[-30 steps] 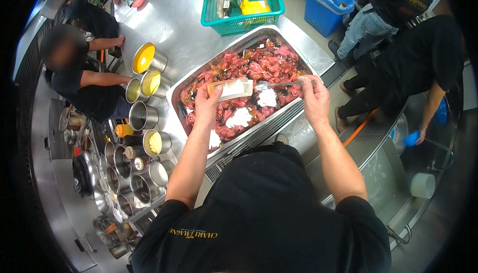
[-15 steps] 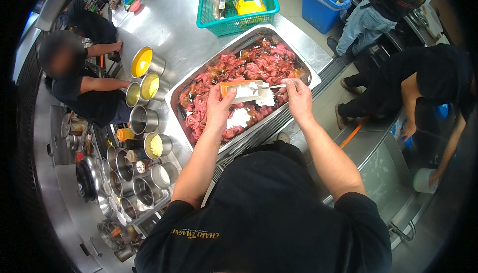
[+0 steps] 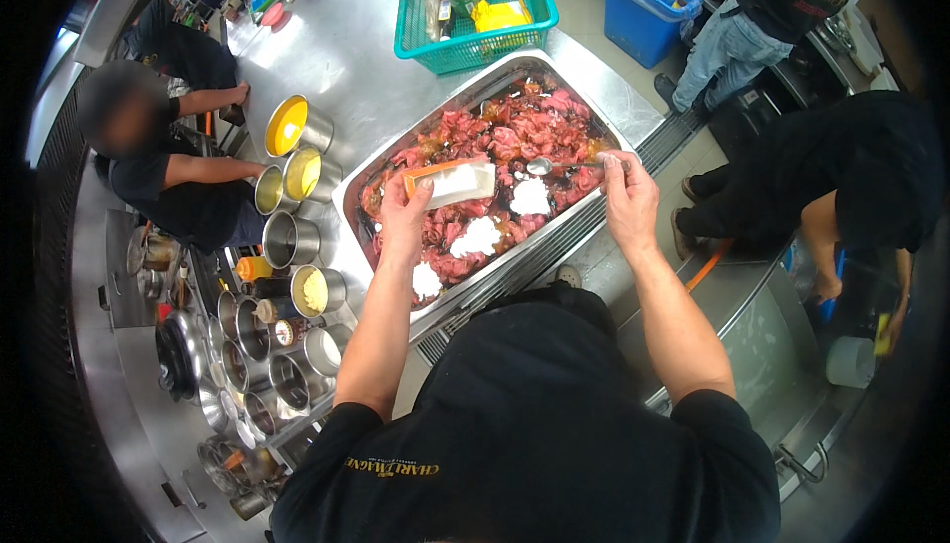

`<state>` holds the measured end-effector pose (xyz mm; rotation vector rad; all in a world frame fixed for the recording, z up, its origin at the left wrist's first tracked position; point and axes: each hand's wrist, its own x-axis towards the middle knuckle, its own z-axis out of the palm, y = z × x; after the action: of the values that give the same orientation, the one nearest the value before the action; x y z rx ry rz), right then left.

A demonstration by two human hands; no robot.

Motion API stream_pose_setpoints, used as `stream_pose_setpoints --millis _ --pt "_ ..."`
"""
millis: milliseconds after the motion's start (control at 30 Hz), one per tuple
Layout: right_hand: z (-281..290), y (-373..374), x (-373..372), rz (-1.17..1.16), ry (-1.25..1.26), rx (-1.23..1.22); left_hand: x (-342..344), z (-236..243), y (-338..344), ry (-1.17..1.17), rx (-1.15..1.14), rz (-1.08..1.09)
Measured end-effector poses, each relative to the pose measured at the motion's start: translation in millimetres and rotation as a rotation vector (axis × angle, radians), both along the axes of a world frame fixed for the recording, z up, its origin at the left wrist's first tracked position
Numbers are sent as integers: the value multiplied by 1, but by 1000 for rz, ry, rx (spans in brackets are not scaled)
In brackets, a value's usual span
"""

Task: The person pours red and dark sauces from metal containers into a large tray of raw meat using a ladle. They then open a box of baking soda and sprinkle the powder over the meat with a spoon. The person works in a commercial kitchen with other staff visible in the background.

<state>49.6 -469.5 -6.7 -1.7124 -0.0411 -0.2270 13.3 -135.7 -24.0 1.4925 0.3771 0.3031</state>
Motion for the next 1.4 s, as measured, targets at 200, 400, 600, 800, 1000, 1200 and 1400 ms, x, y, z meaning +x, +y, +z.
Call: stream_pose_setpoints --millis 200,400,600,800,1000,1200,1400 --pt "21 26 -12 222 -108 26 -1 -3 -9 33 -40 -100" --pt "16 45 -8 281 -335 -301 -2 22 -33 -22 -67 -118" --pt "-24 47 -12 133 151 184 5 14 -45 6 -80 -100" --pt "-49 41 -4 -8 422 577 12 11 -65 45 37 -111" --pt "-34 1 12 -65 406 688 26 0 -61 7 -41 -76" --pt "-6 -58 21 -271 10 -21 34 0 -53 11 -151 -108" --pt "18 -50 2 -38 -30 237 38 8 -68 55 -56 -206"
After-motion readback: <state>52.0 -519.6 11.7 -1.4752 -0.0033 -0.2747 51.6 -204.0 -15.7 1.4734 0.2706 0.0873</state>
